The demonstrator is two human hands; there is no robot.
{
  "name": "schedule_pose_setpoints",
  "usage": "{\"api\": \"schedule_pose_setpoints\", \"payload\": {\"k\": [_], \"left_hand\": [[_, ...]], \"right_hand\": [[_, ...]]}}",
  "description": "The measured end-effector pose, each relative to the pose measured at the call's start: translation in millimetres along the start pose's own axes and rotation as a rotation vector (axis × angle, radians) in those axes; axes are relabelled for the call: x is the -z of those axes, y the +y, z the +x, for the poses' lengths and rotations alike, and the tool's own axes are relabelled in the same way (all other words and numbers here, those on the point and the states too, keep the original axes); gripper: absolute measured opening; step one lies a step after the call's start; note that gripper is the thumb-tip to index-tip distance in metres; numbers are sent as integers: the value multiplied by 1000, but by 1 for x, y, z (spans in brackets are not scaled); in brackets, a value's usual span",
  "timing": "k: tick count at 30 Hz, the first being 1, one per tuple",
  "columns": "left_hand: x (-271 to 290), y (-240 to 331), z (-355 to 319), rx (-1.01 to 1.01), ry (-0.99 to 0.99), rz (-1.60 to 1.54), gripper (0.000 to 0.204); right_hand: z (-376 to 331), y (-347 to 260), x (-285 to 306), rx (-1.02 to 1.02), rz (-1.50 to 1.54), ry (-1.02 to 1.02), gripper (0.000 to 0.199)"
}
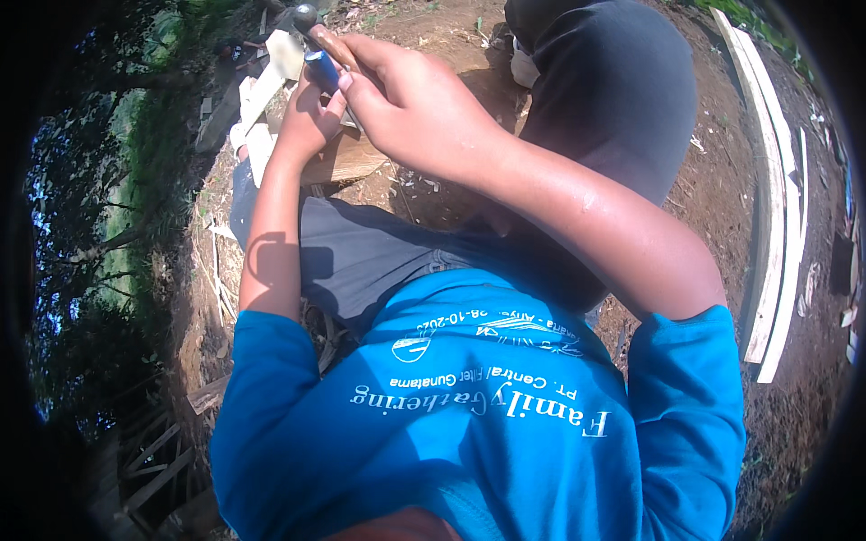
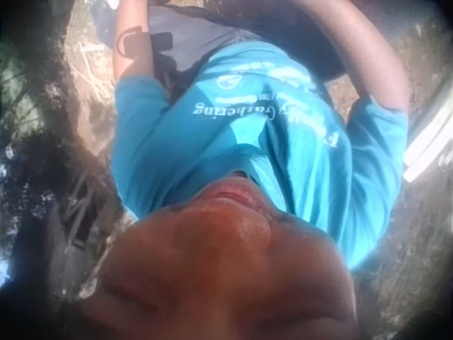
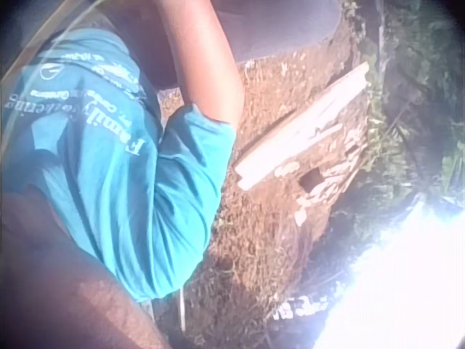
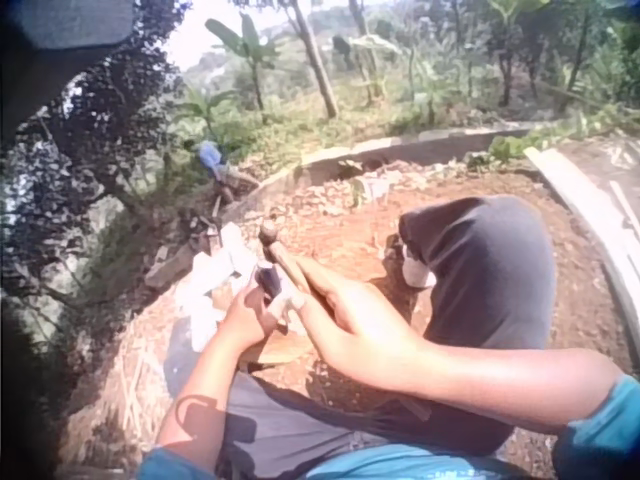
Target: The person holds a chisel against a wooden block and strikes it repeatedly with a hammer to shape the wood.
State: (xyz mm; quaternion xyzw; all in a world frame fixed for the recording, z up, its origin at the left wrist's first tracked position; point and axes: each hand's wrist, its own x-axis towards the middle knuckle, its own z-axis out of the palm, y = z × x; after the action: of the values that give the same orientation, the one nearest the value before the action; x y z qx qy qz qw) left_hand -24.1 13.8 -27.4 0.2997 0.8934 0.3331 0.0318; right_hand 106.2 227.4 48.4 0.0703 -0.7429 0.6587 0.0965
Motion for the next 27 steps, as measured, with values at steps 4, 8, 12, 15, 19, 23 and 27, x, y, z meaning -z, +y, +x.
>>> {"api": "schedule_pose_setpoints", "payload": {"k": [4,8,12,15,19,23,27], "left_hand": [[1,4,-11,80,-6,56,36],[1,9,-5,28,32,61,34],[8,4,0,-120,54,120,35],[10,13,-3,-52,17,106,36],[7,20,-1,-5,0,156,39],[6,20,2,5,-21,250,42],[6,20,4,-54,-23,277,43]], "right_hand": [[11,-29,6,233,140,57,39],[21,-2,0,129,439,-72,46],[19,7,5,49,443,-59,45],[16,-12,12,-25,423,-87,45],[21,-6,11,172,507,-41,46],[18,-11,18,116,464,-68,47],[12,-25,20,163,410,-9,48]]}}
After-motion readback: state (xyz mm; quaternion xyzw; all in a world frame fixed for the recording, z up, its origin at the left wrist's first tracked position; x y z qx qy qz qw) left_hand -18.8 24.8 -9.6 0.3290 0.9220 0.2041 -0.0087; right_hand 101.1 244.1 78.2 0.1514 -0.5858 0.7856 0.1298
